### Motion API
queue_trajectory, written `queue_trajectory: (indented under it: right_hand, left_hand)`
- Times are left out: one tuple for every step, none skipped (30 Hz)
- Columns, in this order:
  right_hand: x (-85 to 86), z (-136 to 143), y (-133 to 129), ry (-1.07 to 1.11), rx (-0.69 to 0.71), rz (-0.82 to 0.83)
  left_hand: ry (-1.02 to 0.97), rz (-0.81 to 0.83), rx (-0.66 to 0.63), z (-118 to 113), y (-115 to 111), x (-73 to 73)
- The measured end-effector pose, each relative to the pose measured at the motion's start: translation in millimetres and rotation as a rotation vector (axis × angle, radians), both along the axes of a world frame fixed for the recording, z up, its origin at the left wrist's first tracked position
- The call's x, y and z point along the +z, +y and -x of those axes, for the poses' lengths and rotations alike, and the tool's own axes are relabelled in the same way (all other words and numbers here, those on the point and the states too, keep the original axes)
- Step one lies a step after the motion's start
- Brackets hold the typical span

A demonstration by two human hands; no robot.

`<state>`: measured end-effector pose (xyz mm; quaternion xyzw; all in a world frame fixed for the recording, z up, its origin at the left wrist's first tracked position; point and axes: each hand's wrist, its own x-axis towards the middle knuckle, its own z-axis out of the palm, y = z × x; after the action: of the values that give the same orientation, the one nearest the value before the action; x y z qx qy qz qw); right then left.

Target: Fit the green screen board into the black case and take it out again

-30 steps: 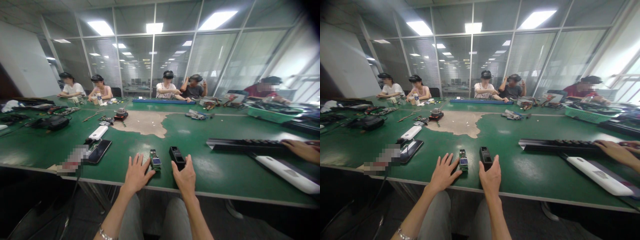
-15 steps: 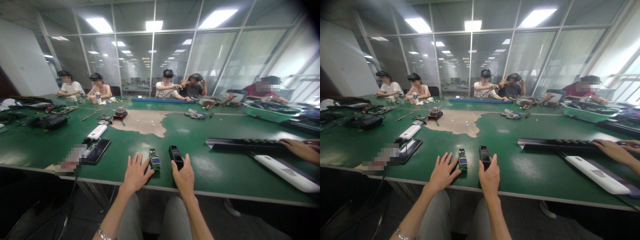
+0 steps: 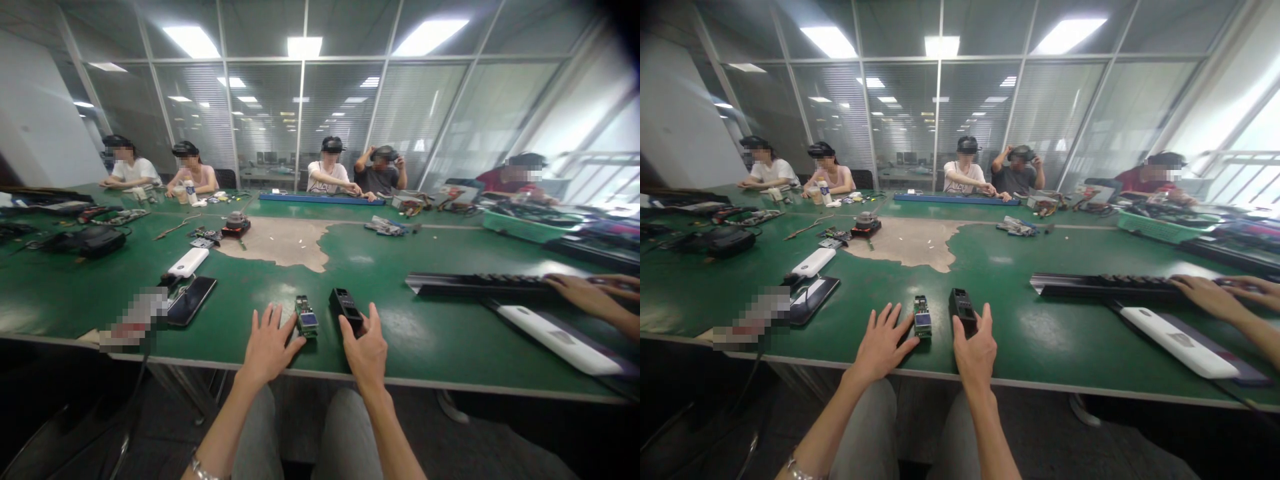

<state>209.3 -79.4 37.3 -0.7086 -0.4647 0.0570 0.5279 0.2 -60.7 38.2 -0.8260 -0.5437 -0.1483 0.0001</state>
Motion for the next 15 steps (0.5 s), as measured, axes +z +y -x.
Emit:
queue_trajectory:
  right_hand:
    - [5.8,5,-2,0.038,0.015,-0.019]
    - [11.8,11,-4,0.068,0.037,-0.039]
    - [17.5,17,-6,0.084,0.062,-0.056]
    - [22.4,24,-8,0.091,0.086,-0.069]
    - [26.3,31,-8,0.091,0.112,-0.078]
    - [28.9,37,-8,0.082,0.137,-0.084]
    - [30.2,43,-8,0.069,0.159,-0.085]
    - [30.1,48,-7,0.054,0.179,-0.081]
    - [29.0,53,-6,0.039,0.194,-0.073]
    - [27.2,56,-5,0.025,0.204,-0.061]
    - [25.0,59,-4,0.012,0.207,-0.048]
    - [22.8,61,-3,-0.002,0.206,-0.035]
    - [21.0,63,-2,-0.017,0.201,-0.023]
    - [19.8,64,-2,-0.034,0.195,-0.012]
    - [19.4,65,-1,-0.052,0.189,-0.004]
  left_hand:
    - [0.000,0.000,-0.001,0,0,0.0]
    - [0.000,0.001,0.000,0,0,0.1]
    - [0.000,0.003,0.001,1,0,0.3]
    - [-0.001,0.005,0.001,1,-1,0.6]
    - [-0.003,0.005,0.002,1,-1,1.0]
    - [-0.007,0.005,0.002,1,-1,1.4]
    - [-0.010,0.005,0.000,2,-2,1.8]
    - [-0.013,0.006,-0.001,2,-2,2.2]
    - [-0.015,0.008,-0.003,3,-2,2.6]
    - [-0.017,0.010,-0.003,3,-2,3.0]
    - [-0.019,0.013,-0.003,3,-2,3.3]
    - [-0.020,0.016,-0.003,3,-3,3.6]
    - [-0.021,0.017,-0.003,4,-3,3.8]
    - [-0.021,0.018,-0.003,4,-3,4.0]
    - [-0.022,0.017,-0.003,4,-3,4.2]
